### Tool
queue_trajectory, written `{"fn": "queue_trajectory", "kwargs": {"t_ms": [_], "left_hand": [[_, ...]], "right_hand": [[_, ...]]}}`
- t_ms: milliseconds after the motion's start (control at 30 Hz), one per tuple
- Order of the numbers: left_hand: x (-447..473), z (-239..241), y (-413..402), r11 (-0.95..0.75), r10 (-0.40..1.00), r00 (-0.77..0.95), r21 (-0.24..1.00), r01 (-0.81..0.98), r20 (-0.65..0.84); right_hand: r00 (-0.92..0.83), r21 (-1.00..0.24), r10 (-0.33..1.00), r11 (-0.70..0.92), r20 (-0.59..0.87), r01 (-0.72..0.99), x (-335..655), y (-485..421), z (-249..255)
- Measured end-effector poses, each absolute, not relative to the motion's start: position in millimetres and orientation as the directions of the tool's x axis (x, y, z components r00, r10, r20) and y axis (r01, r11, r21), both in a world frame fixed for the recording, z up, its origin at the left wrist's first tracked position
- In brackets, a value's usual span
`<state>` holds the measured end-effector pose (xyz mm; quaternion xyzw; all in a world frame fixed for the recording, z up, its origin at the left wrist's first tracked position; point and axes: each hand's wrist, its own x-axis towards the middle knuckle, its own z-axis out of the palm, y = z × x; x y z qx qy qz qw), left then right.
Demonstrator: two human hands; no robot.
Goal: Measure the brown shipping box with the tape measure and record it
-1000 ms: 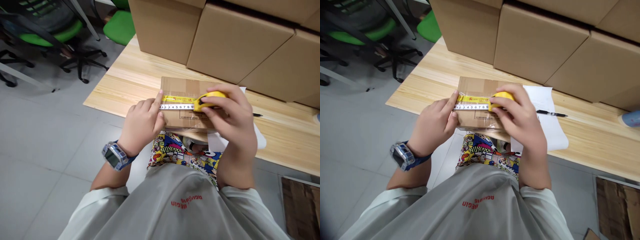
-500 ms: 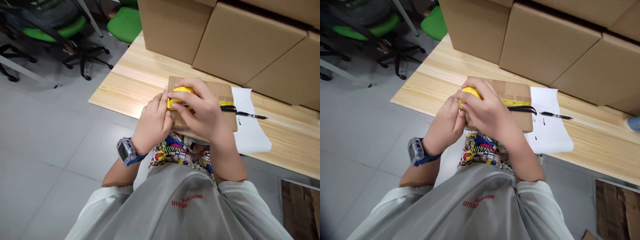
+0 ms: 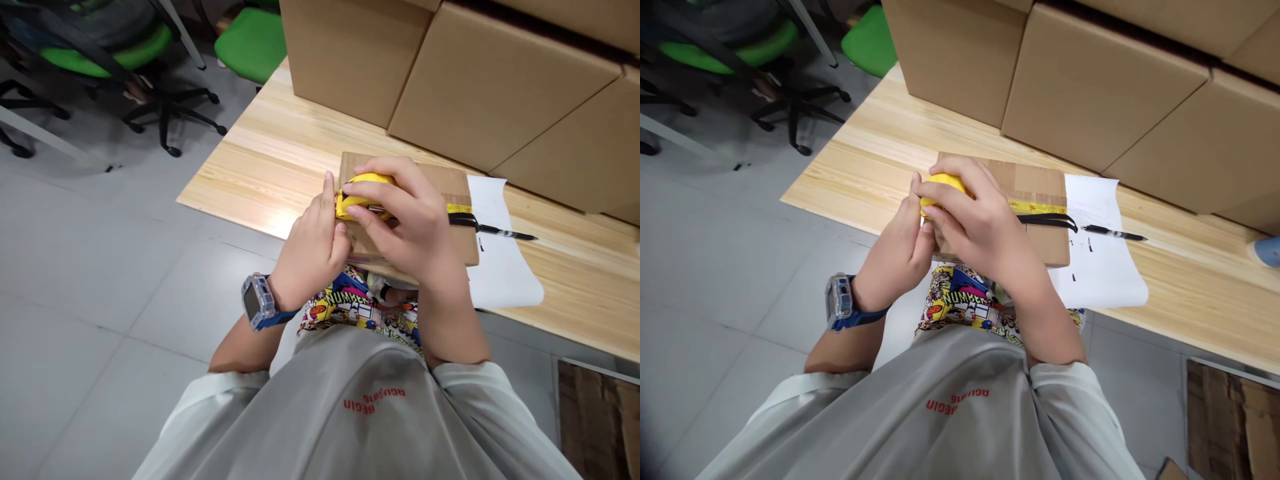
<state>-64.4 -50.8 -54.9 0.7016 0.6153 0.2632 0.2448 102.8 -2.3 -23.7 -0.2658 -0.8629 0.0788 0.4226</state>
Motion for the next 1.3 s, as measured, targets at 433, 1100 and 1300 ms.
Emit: {"fn": "queue_trajectory", "kwargs": {"t_ms": [433, 1100, 1300], "left_hand": [[-61.2, -57.0, -57.6, -0.136, 0.989, 0.067, 0.655, 0.743, 0.129], [-49.0, -26.3, -74.3, -0.094, 0.993, 0.114, 0.426, 0.9, -0.022], [-51.1, -17.9, -69.6, -0.104, 0.993, 0.12, 0.4, 0.911, -0.016]], "right_hand": [[-0.1, -0.344, 0.602, 0.575, 0.792, 0.743, 159.8, 23.3, -2.1], [-0.288, -0.259, 0.761, 0.508, 0.581, 0.821, 130.0, 65.5, -6.1], [-0.379, -0.226, 0.715, 0.595, 0.588, 0.771, 137.1, 61.2, -10.0]]}}
